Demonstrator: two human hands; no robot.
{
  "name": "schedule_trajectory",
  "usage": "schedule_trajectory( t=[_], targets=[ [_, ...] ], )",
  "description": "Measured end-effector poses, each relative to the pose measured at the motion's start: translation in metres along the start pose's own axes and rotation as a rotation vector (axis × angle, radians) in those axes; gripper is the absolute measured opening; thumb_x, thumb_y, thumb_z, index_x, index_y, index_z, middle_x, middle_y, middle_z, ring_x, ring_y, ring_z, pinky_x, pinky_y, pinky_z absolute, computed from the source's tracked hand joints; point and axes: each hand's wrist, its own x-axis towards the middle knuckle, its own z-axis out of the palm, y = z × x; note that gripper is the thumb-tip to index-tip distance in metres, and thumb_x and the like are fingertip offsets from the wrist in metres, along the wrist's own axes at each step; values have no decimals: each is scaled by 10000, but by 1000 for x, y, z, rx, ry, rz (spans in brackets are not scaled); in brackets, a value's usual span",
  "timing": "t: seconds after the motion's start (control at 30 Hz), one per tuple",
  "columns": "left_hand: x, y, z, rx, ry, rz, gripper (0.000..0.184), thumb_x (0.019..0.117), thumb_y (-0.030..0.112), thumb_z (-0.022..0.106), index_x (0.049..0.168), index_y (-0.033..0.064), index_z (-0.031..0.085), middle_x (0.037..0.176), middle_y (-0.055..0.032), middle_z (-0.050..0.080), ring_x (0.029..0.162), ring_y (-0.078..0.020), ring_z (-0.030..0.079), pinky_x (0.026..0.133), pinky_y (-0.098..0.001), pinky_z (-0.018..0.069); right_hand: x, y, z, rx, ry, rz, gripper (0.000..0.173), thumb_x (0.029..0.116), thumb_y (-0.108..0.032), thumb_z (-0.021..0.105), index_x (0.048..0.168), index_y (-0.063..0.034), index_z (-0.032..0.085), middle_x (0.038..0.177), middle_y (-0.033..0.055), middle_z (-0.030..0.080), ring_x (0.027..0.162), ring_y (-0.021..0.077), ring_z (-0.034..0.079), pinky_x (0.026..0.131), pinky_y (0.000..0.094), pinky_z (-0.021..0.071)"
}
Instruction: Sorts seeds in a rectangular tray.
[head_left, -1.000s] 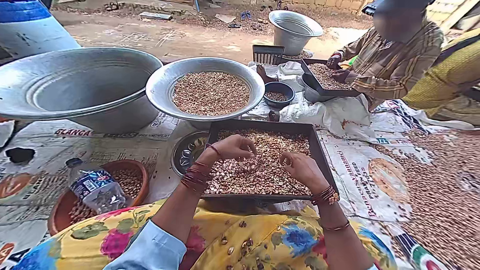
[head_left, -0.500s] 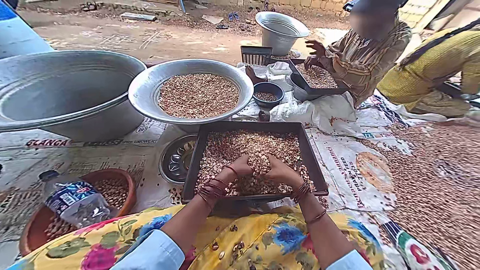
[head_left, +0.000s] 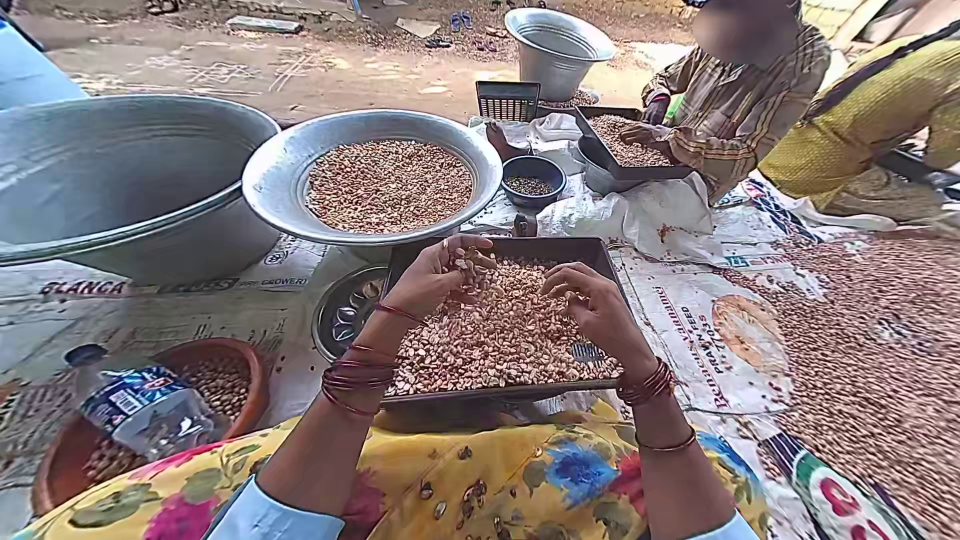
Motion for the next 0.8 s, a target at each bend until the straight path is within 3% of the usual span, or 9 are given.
schedule_trajectory(
  t=[0.07, 0.17, 0.23, 0.37, 0.53, 0.67, 0.8],
  targets=[
    [-2, 6, -4, 131, 0, 24, 490, 944, -147, 422, 1359, 79, 556, 1129, -62, 729, 820, -117, 719, 645, -245, 592, -1, 4, -6, -99, 1, 77, 268, 977, -28, 533, 1125, -120, 737, 1191, 49, 706, 967, 143, 705, 808, 346, 601],
    [-4, 12, -7, 314, 59, 28, 434, 988, -127, 445, 1325, 90, 610, 1235, -57, 694, 845, -128, 723, 676, -295, 611, 2, 8, -11, -338, -46, 266, 210, 1011, -178, 600, 1142, -121, 753, 1020, 79, 757, 906, 249, 717, 845, 508, 553],
    [-6, 17, -6, 412, 104, 16, 444, 995, -127, 437, 1298, 120, 647, 1296, -31, 677, 841, -131, 727, 691, -326, 620, 6, 9, -8, -441, -81, 392, 229, 1017, -254, 617, 1148, -132, 761, 975, 101, 756, 928, 292, 712, 867, 559, 518],
    [-6, 16, -7, 600, 150, 19, 478, 983, -119, 451, 1288, 171, 679, 1232, -49, 726, 860, -202, 746, 719, -427, 615, 16, 14, 10, -509, -103, 439, 246, 1028, -263, 599, 1169, -140, 758, 1038, 109, 757, 992, 305, 707, 888, 557, 511],
    [-3, 8, -4, 799, 136, 47, 244, 1017, 23, 566, 1154, 125, 740, 1051, -72, 750, 823, -222, 712, 773, -474, 575, 25, 12, 28, -599, -136, 424, 263, 1028, -205, 561, 1207, -141, 742, 1146, 121, 744, 1087, 320, 694, 916, 563, 503],
    [5, -2, 4, 917, 100, -103, 202, 1027, 82, 575, 1119, 95, 755, 985, -130, 748, 919, -318, 709, 848, -565, 533, 25, 12, 32, -592, -153, 428, 247, 1021, -204, 582, 1193, -125, 741, 1160, 124, 733, 1113, 314, 681, 935, 550, 497],
    [11, -9, 9, 1147, -103, -465, 268, 1027, 155, 547, 1231, 99, 712, 1225, -183, 700, 1188, -399, 641, 983, -622, 476, 21, 8, 25, -602, -188, 510, 263, 1017, -219, 589, 1227, -146, 730, 1192, 108, 732, 1133, 311, 678, 933, 562, 500]
  ],
)
